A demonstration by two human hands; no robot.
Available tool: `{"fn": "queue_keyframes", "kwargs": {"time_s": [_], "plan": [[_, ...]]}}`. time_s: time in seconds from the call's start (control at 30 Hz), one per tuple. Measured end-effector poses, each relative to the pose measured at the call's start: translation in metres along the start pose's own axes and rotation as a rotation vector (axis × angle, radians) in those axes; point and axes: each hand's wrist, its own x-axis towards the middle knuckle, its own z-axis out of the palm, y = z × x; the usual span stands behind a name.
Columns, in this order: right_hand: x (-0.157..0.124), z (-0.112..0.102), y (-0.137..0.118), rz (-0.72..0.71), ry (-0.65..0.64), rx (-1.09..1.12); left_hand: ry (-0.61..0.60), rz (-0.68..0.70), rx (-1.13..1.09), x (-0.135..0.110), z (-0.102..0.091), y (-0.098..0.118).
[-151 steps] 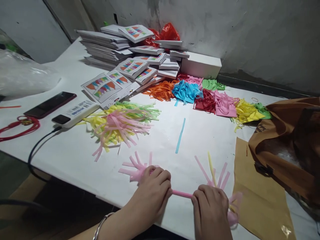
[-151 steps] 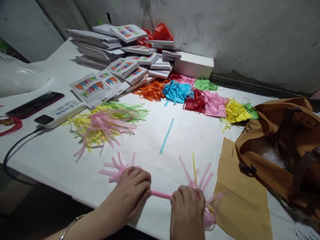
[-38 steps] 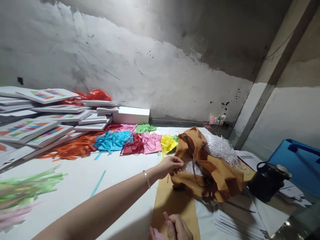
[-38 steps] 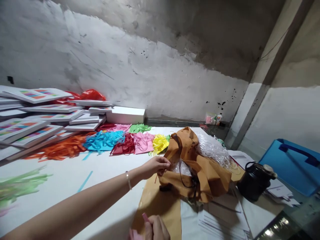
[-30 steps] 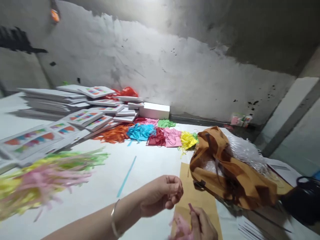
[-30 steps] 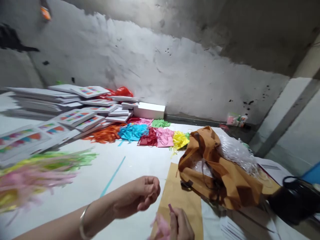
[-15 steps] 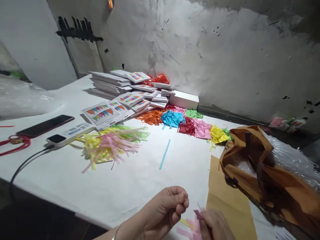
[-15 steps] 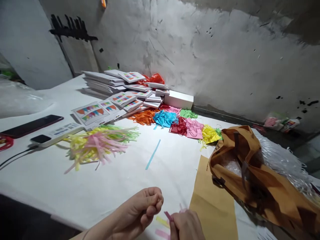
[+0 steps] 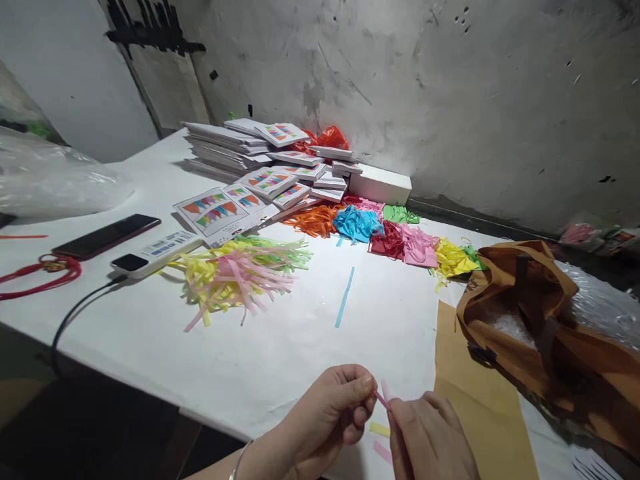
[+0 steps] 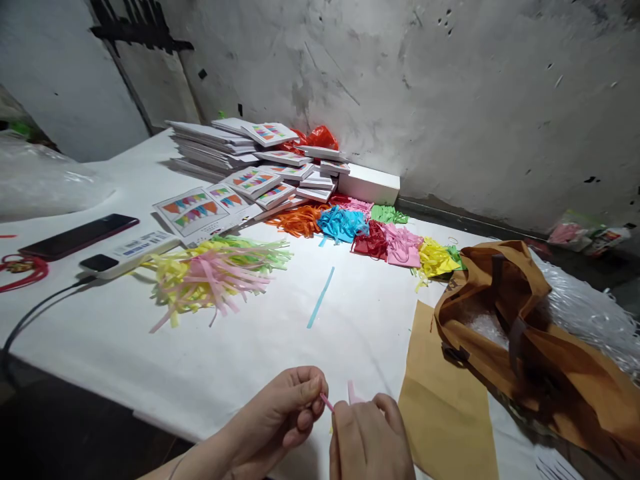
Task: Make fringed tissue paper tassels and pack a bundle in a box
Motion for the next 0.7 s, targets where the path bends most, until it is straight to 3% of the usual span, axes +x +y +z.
{"fn": "queue_keyframes", "kwargs": {"time_s": [0.33,0.53,0.7], "plan": [[0.006,-0.006,0.008,-0.089,-0.087,-0.050,0.044,0.057,0.077,0.005,-0.004,-0.006],[0.002,-0.003,0.009,-0.040,-0.090,0.025,0.054,0.221,0.250,0.005,-0.005,-0.006],[0.000,0.005,0.006,0.007,-0.051,0.119,0.063,0.236,0.349,0.005,-0.007,-0.008]]}}
